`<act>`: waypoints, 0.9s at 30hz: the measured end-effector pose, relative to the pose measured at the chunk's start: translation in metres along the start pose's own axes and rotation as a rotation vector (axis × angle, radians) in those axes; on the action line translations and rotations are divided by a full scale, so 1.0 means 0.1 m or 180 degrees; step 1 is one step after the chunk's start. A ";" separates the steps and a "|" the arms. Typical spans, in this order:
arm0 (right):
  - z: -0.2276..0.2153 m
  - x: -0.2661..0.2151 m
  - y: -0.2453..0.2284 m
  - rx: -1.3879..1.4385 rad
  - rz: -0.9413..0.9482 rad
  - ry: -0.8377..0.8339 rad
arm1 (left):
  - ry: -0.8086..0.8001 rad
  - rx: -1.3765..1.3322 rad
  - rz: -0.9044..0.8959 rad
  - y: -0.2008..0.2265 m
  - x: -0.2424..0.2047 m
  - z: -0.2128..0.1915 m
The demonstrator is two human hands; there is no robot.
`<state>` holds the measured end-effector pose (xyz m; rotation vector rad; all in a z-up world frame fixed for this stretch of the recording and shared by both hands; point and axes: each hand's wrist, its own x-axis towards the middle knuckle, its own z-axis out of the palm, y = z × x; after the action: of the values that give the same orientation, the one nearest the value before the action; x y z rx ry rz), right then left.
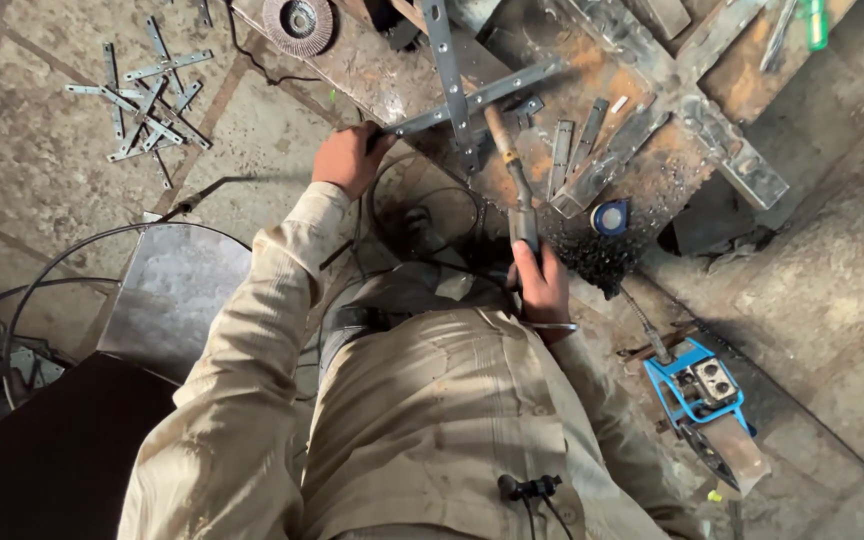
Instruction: Welding metal cross-pieces together and verifying alignment using a square ruler.
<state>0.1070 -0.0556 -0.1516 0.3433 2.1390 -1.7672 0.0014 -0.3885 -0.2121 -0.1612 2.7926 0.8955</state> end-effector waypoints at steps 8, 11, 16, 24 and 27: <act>0.06 0.09 -0.04 0.0034 -0.0021 -0.0194 | 0.0021 -0.0013 -0.0091 0.08 -0.06 -0.05; 0.09 0.10 -0.10 -0.0014 0.0058 -0.0223 | 0.0074 0.0033 -0.0061 0.06 -0.04 -0.03; 0.10 0.14 -0.05 0.0016 0.0185 -0.0287 | 0.0045 -0.0003 -0.0110 0.11 -0.06 -0.08; 0.14 0.18 -0.13 0.0025 0.0211 -0.0350 | 0.0056 -0.0028 -0.0084 0.11 -0.07 -0.07; 0.16 0.19 -0.17 -0.0028 0.0228 -0.0313 | 0.0086 -0.0036 -0.0012 0.08 -0.05 -0.04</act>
<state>0.0842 -0.0750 -0.1467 0.3199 2.0404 -1.6989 0.0042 -0.3844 -0.2030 -0.1817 2.8113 0.9152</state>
